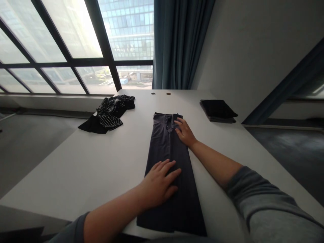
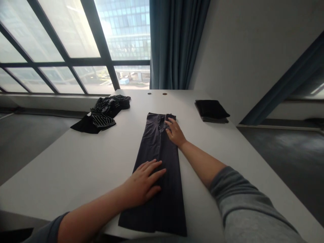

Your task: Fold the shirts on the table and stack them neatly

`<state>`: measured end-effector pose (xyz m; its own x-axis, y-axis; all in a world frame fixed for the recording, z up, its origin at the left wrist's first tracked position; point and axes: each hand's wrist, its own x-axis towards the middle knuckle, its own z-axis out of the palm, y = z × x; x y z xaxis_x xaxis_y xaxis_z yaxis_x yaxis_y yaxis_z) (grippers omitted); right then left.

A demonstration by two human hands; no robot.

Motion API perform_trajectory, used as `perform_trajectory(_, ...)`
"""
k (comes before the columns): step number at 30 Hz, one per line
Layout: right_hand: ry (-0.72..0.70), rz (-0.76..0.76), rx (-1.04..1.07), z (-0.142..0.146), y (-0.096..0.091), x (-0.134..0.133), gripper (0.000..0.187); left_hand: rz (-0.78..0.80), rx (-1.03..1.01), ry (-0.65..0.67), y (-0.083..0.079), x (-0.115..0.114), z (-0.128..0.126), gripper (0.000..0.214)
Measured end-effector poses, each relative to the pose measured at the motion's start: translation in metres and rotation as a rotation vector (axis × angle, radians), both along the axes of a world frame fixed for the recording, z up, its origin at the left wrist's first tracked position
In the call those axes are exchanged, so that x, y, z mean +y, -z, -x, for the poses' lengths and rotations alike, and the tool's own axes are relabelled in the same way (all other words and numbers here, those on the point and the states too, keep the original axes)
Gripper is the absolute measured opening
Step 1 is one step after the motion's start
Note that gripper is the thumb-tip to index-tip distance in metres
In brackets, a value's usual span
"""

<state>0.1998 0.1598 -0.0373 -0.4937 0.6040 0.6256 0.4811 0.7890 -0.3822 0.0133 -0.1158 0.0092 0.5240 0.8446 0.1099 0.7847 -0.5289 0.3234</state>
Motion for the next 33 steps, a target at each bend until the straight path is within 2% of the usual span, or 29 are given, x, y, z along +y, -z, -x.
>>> perform_trajectory(2, -0.175, -0.004, 0.013, -0.03, -0.007, -0.058, 0.041, 0.064, -0.011, 0.073, -0.015, -0.011, 0.037, 0.031)
perform_trajectory(5, -0.482, 0.118, -0.17, -0.078, -0.016, -0.148, 0.031, 0.163, -0.008, 0.183, -0.022, -0.038, 0.085, 0.026)
perform_trajectory(8, -0.589, 0.263, -0.333, -0.114, -0.023, -0.218, 0.038, 0.178, -0.015, 0.193, -0.011, -0.064, 0.105, 0.029)
perform_trajectory(11, -0.591, 0.332, -0.387, -0.128, -0.027, -0.256, 0.051, 0.072, 0.003, 0.164, 0.008, -0.074, 0.101, 0.028)
perform_trajectory(13, -0.572, 0.334, -0.402, -0.127, -0.027, -0.269, 0.056, -0.028, 0.048, 0.156, 0.019, -0.073, 0.094, 0.024)
perform_trajectory(16, -0.519, 0.246, -0.392, -0.119, -0.02, -0.28, 0.048, -0.152, 0.112, 0.127, 0.03, -0.069, 0.084, 0.025)
perform_trajectory(20, -0.338, 0.089, -0.313, -0.101, -0.003, -0.288, 0.043, -0.158, 0.107, 0.001, 0.028, -0.071, 0.071, 0.032)
perform_trajectory(23, -0.249, 0.046, -0.258, -0.09, 0.003, -0.289, 0.045, -0.115, 0.075, -0.037, 0.023, -0.072, 0.063, 0.037)
perform_trajectory(28, -0.329, 0.13, -0.237, -0.092, -0.012, -0.287, 0.023, -0.136, 0.081, 0.055, 0.022, -0.075, 0.069, 0.022)
perform_trajectory(33, -0.367, 0.292, -0.234, -0.108, -0.034, -0.283, 0.022, -0.155, -0.018, 0.065, 0.006, -0.082, 0.08, 0.021)
